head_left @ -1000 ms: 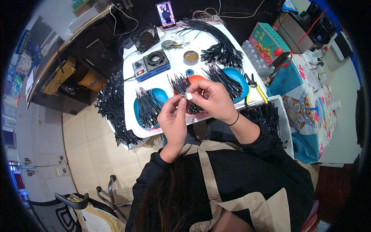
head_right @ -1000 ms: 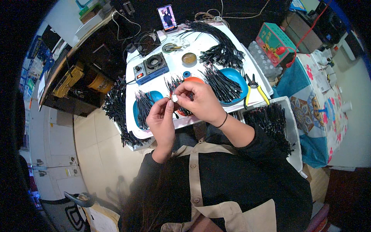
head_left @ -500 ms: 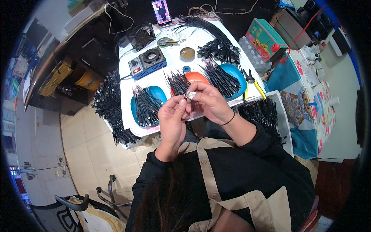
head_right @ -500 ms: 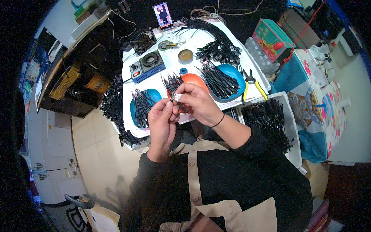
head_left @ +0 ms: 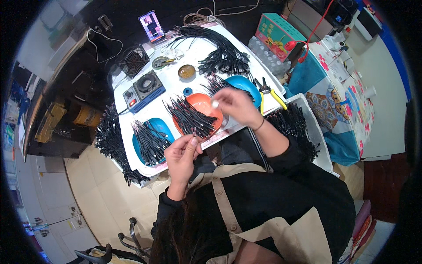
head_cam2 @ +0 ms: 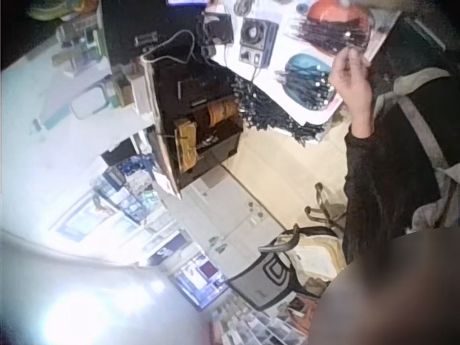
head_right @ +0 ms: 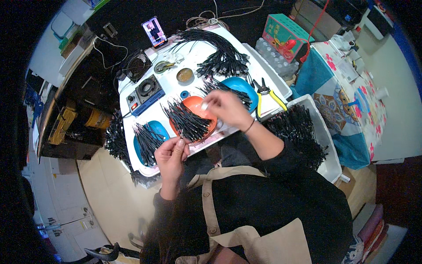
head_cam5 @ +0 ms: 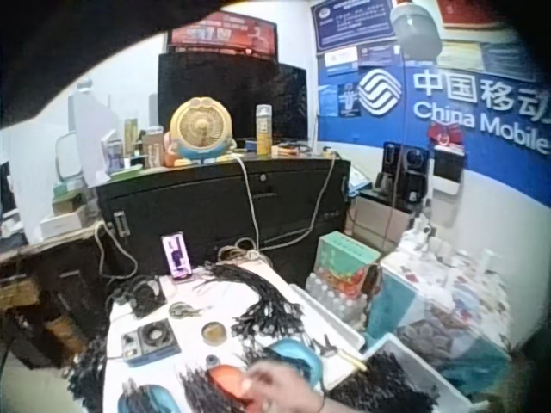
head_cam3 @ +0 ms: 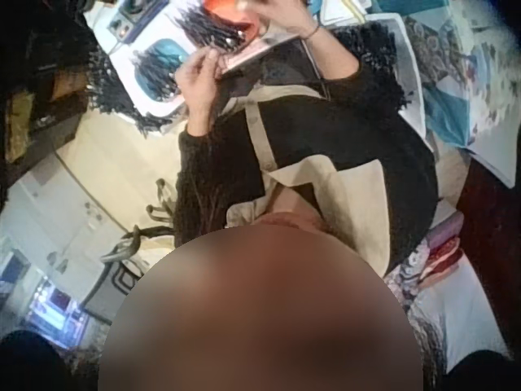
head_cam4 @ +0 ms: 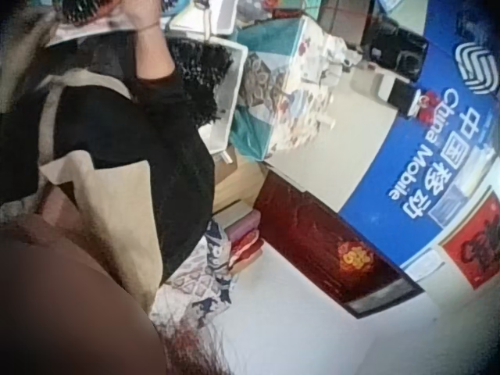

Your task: The person repeatedly picks black wire-like components from bowls, applies a paste from a small container to the ends, and secures a white cap or sleeve onto each end. The person places finished units into a tray and continues the cycle.

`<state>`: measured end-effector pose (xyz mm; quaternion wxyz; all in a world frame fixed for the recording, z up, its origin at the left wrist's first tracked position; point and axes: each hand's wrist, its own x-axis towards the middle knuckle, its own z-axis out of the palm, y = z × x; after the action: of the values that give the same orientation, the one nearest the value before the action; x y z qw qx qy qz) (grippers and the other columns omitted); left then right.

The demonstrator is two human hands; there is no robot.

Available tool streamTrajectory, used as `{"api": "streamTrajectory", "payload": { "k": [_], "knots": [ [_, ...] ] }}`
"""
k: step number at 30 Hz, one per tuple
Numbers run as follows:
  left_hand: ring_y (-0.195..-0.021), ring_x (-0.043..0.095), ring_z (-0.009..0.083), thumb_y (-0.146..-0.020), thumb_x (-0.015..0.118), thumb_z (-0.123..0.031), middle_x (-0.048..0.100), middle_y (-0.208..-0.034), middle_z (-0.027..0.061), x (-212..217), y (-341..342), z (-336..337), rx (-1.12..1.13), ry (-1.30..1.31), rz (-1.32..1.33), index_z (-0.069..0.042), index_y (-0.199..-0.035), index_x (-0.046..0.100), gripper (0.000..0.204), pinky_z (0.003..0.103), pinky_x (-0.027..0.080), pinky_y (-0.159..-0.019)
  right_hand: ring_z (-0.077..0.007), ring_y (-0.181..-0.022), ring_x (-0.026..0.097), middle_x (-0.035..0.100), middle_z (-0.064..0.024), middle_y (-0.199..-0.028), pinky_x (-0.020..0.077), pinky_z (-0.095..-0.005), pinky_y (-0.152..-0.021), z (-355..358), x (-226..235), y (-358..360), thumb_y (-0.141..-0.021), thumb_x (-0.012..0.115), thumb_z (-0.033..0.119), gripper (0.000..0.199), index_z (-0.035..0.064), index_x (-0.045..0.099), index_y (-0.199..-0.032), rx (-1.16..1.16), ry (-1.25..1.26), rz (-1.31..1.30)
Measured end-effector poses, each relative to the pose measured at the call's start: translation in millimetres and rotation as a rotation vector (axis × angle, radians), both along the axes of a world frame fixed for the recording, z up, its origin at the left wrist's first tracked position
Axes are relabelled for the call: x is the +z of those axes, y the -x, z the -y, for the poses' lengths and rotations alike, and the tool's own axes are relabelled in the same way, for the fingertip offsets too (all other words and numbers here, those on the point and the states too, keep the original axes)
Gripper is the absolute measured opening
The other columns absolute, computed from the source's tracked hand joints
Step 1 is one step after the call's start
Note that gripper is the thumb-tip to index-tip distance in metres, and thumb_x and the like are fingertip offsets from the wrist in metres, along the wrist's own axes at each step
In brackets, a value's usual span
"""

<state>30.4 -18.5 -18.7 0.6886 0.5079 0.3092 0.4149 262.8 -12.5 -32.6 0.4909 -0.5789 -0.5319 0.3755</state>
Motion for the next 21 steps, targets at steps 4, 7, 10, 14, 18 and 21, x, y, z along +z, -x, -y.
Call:
{"api": "streamTrajectory", "payload": {
  "k": [4, 7, 10, 14, 18, 21],
  "knots": [
    [-0.054, 0.044, 0.0035, -0.094, 0.058, -0.01, 0.058, -0.068, 0.0023, -3.1, -5.4, -2.7, 0.04, -0.022, -0.018, 0.007, -0.094, 0.064, 0.018, 0.017, 0.03, -0.048, -0.0272, -0.071, 0.064, 0.066, -0.0126, -0.08, 0.0512, -0.0366, -0.065, -24.9, -12.7, -40.8, -0.079, 0.067, 0.013, 0.012, 0.0019, 0.064, -0.083, -0.281, -0.041, 0.634],
    [-0.054, 0.042, 0.0031, -0.094, 0.058, -0.009, 0.058, -0.068, 0.0023, -4.2, -12.1, 0.1, 0.034, -0.016, -0.005, 0.006, -0.094, 0.064, 0.017, 0.017, 0.03, -0.047, -0.0313, -0.073, 0.064, 0.066, -0.0141, -0.079, 0.0511, -0.0407, -0.067, -32.9, -20.6, -46.3, -0.078, 0.065, 0.014, 0.012, 0.0026, 0.064, -0.078, -0.261, 0.035, 0.717],
    [-0.054, 0.042, 0.003, -0.094, 0.058, -0.009, 0.059, -0.069, 0.0022, -3.8, -12.4, 2.3, 0.059, -0.009, -0.012, 0.006, -0.095, 0.065, 0.017, 0.018, 0.03, -0.048, -0.0319, -0.074, 0.064, 0.066, -0.0144, -0.078, 0.0507, -0.0414, -0.067, -32.7, -17.4, -44.0, -0.077, 0.064, 0.014, 0.011, 0.0031, 0.064, -0.076, -0.278, -0.009, 0.746],
    [-0.056, 0.045, 0.0037, -0.095, 0.057, -0.008, 0.062, -0.073, 0.0043, -1.2, -12.1, 1.4, 0.074, -0.011, 0.048, 0.006, -0.098, 0.065, 0.016, 0.018, 0.032, -0.049, -0.0269, -0.07, 0.064, 0.064, -0.0124, -0.078, 0.0505, -0.0357, -0.065, -26.1, 9.0, -46.5, -0.078, 0.064, 0.011, 0.009, 0.0028, 0.065, -0.082, -0.338, -0.174, 0.611],
    [-0.068, 0.06, 0.0096, -0.095, 0.056, -0.007, 0.068, -0.085, 0.0103, 9.1, -18.1, 1.0, 0.12, -0.071, 0.027, 0.006, -0.1, 0.064, 0.017, 0.021, 0.046, -0.06, -0.0153, -0.067, 0.061, 0.065, -0.0077, -0.081, 0.0479, -0.0277, -0.061, -8.9, 47.8, -37.2, -0.081, 0.066, 0.008, 0.011, 0.0026, 0.067, -0.09, -0.299, -0.393, 0.438],
    [-0.085, 0.067, 0.0168, -0.095, 0.056, -0.008, 0.069, -0.096, 0.0135, 20.7, -27.6, -1.5, 0.159, -0.182, 0.023, 0.007, -0.103, 0.064, 0.019, 0.027, 0.054, -0.077, -0.0064, -0.073, 0.057, 0.064, -0.0034, -0.084, 0.046, -0.0214, -0.065, 17.8, 70.5, -17.2, -0.085, 0.067, 0.008, 0.012, -0.0004, 0.066, -0.094, -0.17, -0.368, 0.281]
  ]
}}
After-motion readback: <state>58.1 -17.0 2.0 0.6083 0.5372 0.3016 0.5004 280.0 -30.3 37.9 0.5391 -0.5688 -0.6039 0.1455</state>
